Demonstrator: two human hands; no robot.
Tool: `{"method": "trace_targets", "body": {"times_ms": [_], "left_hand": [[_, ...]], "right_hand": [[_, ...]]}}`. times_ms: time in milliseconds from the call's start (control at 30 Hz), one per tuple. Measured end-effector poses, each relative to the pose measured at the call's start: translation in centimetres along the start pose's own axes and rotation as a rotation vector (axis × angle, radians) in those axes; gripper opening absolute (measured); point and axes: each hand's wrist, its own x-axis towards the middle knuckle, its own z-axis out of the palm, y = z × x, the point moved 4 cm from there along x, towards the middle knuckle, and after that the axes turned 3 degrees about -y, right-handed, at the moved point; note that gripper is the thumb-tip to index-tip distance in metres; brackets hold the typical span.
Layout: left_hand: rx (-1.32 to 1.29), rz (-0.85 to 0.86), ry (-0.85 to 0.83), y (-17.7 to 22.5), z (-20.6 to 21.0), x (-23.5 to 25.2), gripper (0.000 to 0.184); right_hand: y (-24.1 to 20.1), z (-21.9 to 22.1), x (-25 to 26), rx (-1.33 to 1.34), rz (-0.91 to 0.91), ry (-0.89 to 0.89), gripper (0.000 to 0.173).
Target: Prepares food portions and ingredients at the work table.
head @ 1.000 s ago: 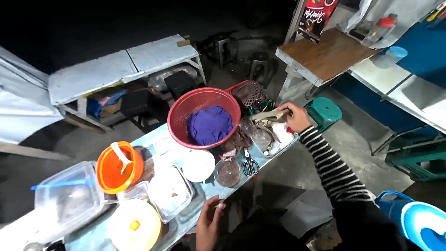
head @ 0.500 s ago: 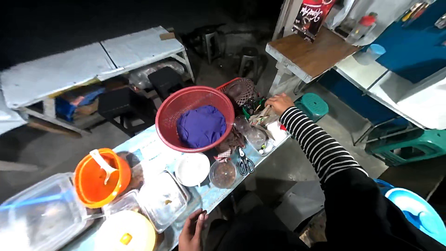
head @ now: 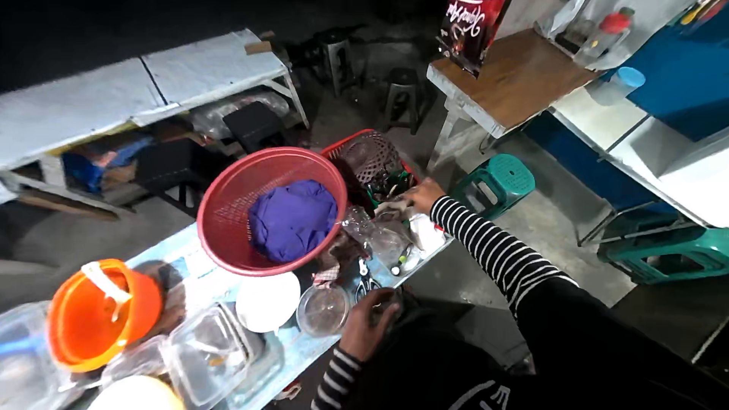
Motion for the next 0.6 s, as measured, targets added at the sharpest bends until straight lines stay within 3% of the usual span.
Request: {"method": "trace_targets", "body": {"times_ms": [133,200,267,367,433,500,600], "left_hand": [[0.341,0.15,-0.192,3.9,7.1,10.4,0.033],[0.618,0.232,-0.236,4.1,10.4,14.6,0.031],[0.871,0.29,-0.272,3.6,12.8,18.1,0.042],[1.085,0.098,-0.446,2.6,14.2,21.5,0.066],[1.113,-0.002,-0.464,2.2,13.5,21.8,0.066],[1.071,-0.021,-0.383,2.1,12.1,20.2,0.051],[1.122,0.065,-0.06,1.8,10.1,16.3,0.024]], "right_hand": [[0.9,2.4,0.5,0.043,-0.147,-0.032,0.039],[1.9,0.4,-0.9,0.114,-0.15,0.031,0.042],[3.5,-2.2,-3.1,0.201,-0.125,0.195,0.044],[6.6,-3.5,-6.9,0.329,-0.028,0.512,0.029],[7.8,-2.9,-9.3,0.38,-0.001,0.606,0.022],[8.3,-1.0,-11.3,0.403,-0.017,0.478,0.023],[6.9,3.2,-12.8,0.38,-0.133,0.312,0.026]]}}
